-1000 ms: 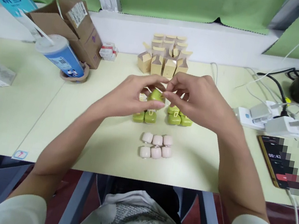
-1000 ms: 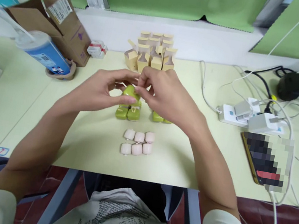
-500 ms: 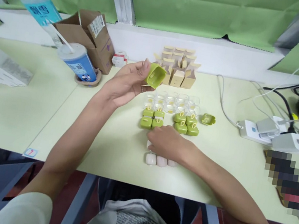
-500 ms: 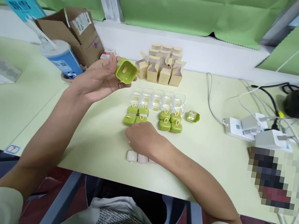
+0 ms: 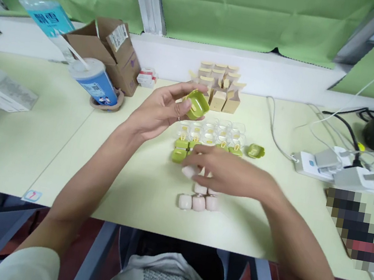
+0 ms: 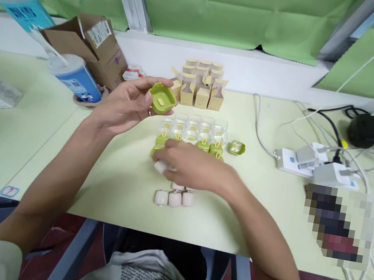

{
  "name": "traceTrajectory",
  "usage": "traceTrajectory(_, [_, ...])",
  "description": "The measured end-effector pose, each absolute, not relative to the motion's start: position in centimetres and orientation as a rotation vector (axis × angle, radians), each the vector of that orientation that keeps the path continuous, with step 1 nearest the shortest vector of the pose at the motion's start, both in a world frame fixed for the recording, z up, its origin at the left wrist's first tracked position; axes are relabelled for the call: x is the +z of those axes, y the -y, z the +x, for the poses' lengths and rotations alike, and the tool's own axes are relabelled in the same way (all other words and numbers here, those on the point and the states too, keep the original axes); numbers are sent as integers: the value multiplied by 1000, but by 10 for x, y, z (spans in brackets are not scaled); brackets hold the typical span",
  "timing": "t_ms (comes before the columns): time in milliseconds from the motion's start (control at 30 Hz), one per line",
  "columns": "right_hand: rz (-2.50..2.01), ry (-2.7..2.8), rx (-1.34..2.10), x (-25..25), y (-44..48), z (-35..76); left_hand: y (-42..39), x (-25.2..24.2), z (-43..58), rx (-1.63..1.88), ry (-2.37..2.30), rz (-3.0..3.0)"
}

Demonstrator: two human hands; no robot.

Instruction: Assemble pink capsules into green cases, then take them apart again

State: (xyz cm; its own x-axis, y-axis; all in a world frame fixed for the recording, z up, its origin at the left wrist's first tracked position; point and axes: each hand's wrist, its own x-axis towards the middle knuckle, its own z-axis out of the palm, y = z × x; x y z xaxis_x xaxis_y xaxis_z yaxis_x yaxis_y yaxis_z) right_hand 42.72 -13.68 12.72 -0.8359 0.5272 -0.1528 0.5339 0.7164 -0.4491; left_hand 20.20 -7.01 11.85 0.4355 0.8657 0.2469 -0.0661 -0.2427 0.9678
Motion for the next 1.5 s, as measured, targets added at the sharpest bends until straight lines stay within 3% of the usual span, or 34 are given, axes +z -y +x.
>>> traceTrajectory(133, [1169,-3324,-968,160,132,476,69,114,205,1087,-765,1649])
traceTrajectory(267, [1532,-3597,-945,156,134,475,74,110,211,1118,-710,1659])
traceTrajectory(467, [1745,-3457,-749,145,132,446,86,110,218,1139,-703,1660])
traceTrajectory(700, [1803,-3160,-399,154,137,444,89,107,222,1224,-729,1635])
traceTrajectory(967, [1715,-3509,-12,134,127,445,75,90,224,1294,-623,1586])
traceTrajectory(1500, [1556,-3596,-133,138,113,452,66,85,224,1391,-430,1826])
